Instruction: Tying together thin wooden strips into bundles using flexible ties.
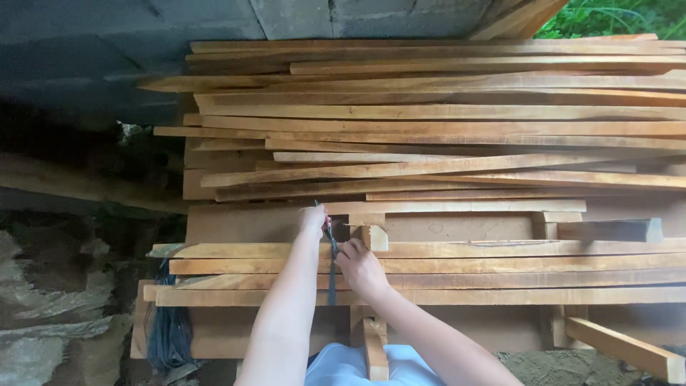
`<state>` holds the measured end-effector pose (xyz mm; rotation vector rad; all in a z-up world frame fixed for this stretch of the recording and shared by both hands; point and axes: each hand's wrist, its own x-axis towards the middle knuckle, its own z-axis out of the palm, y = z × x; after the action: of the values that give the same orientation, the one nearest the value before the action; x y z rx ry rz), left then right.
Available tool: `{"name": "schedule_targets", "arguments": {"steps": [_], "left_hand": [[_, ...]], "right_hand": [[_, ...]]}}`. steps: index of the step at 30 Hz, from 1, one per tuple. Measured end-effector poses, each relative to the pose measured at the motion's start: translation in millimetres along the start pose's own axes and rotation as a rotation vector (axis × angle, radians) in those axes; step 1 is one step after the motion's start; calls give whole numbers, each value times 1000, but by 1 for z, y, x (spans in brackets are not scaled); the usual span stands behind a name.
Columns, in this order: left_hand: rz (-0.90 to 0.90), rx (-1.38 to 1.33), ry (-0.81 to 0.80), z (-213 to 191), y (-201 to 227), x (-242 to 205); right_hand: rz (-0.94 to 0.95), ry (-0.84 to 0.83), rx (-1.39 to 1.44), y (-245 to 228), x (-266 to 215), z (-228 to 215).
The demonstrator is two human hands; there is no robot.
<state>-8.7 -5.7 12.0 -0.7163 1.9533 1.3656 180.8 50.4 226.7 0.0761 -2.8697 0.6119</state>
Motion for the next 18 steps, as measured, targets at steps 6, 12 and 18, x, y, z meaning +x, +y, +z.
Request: {"name": "schedule_targets", "arguments": {"steps": [6,12,18], "left_hand": [[321,248,-191,-11,26,-35],[628,544,-302,-64,87,-154],[489,518,-290,-74,46,-117]], "right_hand": [[-173,12,-117,18,-1,12],[752,41,367,13,22,95],[542,551,125,57,30,171]]}}
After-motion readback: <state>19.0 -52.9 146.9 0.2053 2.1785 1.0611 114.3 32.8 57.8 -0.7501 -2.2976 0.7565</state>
